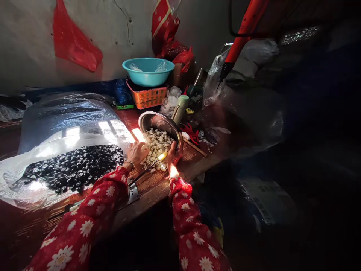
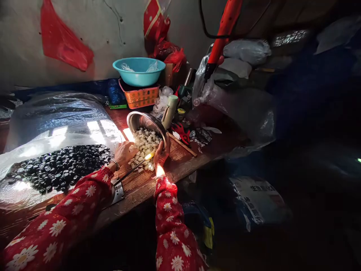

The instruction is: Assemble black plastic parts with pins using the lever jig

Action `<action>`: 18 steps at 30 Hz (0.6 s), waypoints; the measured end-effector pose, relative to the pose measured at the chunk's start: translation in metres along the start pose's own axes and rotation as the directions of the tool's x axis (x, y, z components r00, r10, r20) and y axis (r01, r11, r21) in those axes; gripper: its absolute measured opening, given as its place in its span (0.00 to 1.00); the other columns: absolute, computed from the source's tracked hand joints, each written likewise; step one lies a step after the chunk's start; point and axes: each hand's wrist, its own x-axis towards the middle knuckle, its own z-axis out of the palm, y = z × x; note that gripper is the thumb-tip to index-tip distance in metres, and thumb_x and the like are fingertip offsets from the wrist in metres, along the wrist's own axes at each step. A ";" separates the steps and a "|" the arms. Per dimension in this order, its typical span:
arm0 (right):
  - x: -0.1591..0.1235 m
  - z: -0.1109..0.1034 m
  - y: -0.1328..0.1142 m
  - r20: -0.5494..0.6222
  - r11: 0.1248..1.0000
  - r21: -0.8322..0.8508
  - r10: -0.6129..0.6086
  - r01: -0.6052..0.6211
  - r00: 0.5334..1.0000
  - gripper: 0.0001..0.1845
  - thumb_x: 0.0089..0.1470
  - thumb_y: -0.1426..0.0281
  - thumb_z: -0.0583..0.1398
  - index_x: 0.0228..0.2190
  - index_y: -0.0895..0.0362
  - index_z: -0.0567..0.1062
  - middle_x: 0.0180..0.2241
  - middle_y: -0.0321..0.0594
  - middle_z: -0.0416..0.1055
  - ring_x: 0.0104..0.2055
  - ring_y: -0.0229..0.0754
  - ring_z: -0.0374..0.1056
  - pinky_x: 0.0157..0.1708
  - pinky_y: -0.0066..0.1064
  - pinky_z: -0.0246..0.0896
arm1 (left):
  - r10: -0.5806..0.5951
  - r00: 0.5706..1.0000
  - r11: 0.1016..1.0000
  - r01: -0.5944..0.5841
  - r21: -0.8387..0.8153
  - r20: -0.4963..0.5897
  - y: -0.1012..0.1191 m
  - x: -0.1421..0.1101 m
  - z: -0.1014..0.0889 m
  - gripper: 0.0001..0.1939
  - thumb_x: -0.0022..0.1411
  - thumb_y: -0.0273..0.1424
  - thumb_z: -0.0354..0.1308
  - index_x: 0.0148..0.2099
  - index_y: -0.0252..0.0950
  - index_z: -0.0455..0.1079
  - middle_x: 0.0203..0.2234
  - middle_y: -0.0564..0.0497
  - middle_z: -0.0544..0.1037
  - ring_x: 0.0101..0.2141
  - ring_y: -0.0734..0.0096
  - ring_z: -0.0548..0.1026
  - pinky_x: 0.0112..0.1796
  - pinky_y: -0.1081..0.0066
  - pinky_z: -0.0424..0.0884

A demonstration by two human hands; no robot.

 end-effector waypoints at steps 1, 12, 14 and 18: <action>0.002 -0.001 -0.001 -0.053 1.000 0.018 -0.011 0.012 0.999 0.29 0.75 0.61 0.42 0.69 0.53 0.65 0.64 0.51 0.69 0.71 0.47 0.55 0.72 0.49 0.48 | 0.009 1.000 1.000 -0.009 0.012 0.001 -0.001 -0.001 -0.002 0.19 0.64 0.41 0.66 0.54 0.38 0.76 0.52 0.38 0.76 0.55 0.42 0.68 0.56 0.47 0.63; 0.038 -0.008 0.013 -0.122 0.990 0.077 -0.105 0.115 0.987 0.31 0.72 0.59 0.44 0.68 0.57 0.67 0.66 0.54 0.66 0.73 0.48 0.55 0.73 0.46 0.51 | 0.067 0.990 0.995 -0.076 -0.067 -0.122 0.001 0.001 -0.008 0.24 0.66 0.32 0.65 0.62 0.36 0.67 0.53 0.36 0.75 0.54 0.44 0.72 0.55 0.48 0.67; 0.042 -0.009 0.014 -0.120 0.987 0.089 -0.119 0.130 0.986 0.31 0.72 0.59 0.45 0.68 0.56 0.67 0.67 0.53 0.66 0.72 0.48 0.56 0.72 0.46 0.53 | 0.080 0.983 0.991 -0.096 -0.088 -0.163 0.005 0.005 -0.012 0.26 0.66 0.33 0.65 0.63 0.37 0.66 0.53 0.37 0.75 0.53 0.45 0.72 0.55 0.48 0.68; 0.054 -0.014 0.015 -0.146 0.976 0.103 -0.173 0.189 0.974 0.31 0.70 0.58 0.48 0.68 0.54 0.67 0.67 0.51 0.66 0.72 0.50 0.56 0.72 0.48 0.52 | 0.098 0.961 0.983 -0.134 -0.125 -0.257 0.015 0.018 -0.026 0.31 0.65 0.31 0.65 0.67 0.37 0.61 0.53 0.38 0.74 0.53 0.47 0.72 0.54 0.50 0.69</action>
